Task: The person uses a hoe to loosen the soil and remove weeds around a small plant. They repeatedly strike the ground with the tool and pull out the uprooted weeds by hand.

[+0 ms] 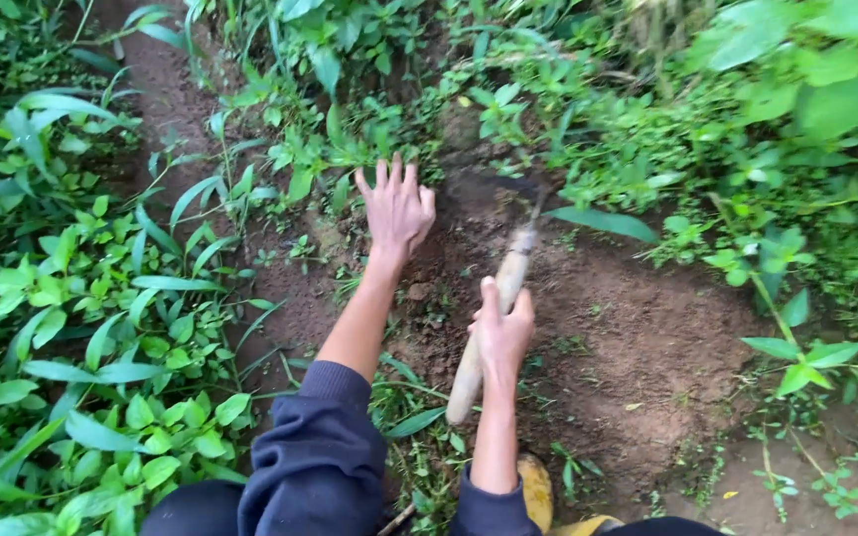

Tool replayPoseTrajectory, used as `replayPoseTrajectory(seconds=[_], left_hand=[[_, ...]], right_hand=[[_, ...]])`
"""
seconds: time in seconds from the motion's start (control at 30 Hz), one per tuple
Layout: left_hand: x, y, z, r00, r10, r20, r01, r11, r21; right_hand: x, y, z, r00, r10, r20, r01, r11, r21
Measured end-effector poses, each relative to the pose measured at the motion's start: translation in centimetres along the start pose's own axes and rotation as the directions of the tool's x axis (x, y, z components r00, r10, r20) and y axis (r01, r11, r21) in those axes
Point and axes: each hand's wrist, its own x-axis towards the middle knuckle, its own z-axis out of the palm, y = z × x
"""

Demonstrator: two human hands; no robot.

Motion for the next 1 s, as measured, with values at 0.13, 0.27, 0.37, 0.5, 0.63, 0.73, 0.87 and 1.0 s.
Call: replayPoseTrajectory(seconds=[0.13,0.27,0.37,0.5,0.63,0.73,0.87,1.0], left_hand=[[-1.4,-2.0,2.9,0.987,-0.162,0.0,0.162,0.987,-0.022],[-2.9,-2.7,8.2,0.917,-0.353,0.185,0.394,0.876,-0.278],[-2.7,-1.4,5.7,0.786,-0.516,0.341,0.612,0.573,-0.545],[-3.0,-1.3,10.0,0.621,-0.597,0.508,0.736,0.22,-0.64],[-3.2,-1.3,12.6,0.588,-0.583,0.56,0.754,0.144,-0.641],[-4.2,-1.1,11.9,0.583,-0.568,0.58,0.738,0.073,-0.671],[-4.6,-0.8,12.3,0.611,-0.554,0.566,0.719,0.09,-0.689],[-4.3,-1.0,12.3,0.625,-0.57,0.533,0.704,0.116,-0.701]], right_hand=[[-0.8,0.1,1.6,0.996,-0.064,-0.064,0.066,0.997,0.027],[-0.8,0.0,3.2,0.985,-0.164,-0.045,0.158,0.981,-0.117],[-0.4,-0.9,5.5,0.98,-0.2,0.016,0.198,0.956,-0.217],[3.4,0.2,9.2,0.961,-0.262,0.09,0.276,0.876,-0.396],[2.1,-0.6,11.6,0.96,-0.272,0.064,0.257,0.77,-0.583],[0.0,0.1,12.0,0.969,-0.242,0.041,0.206,0.709,-0.675],[0.1,2.7,12.1,0.926,-0.363,0.099,0.318,0.616,-0.721],[0.4,2.3,11.2,0.919,-0.371,0.13,0.359,0.657,-0.663]])
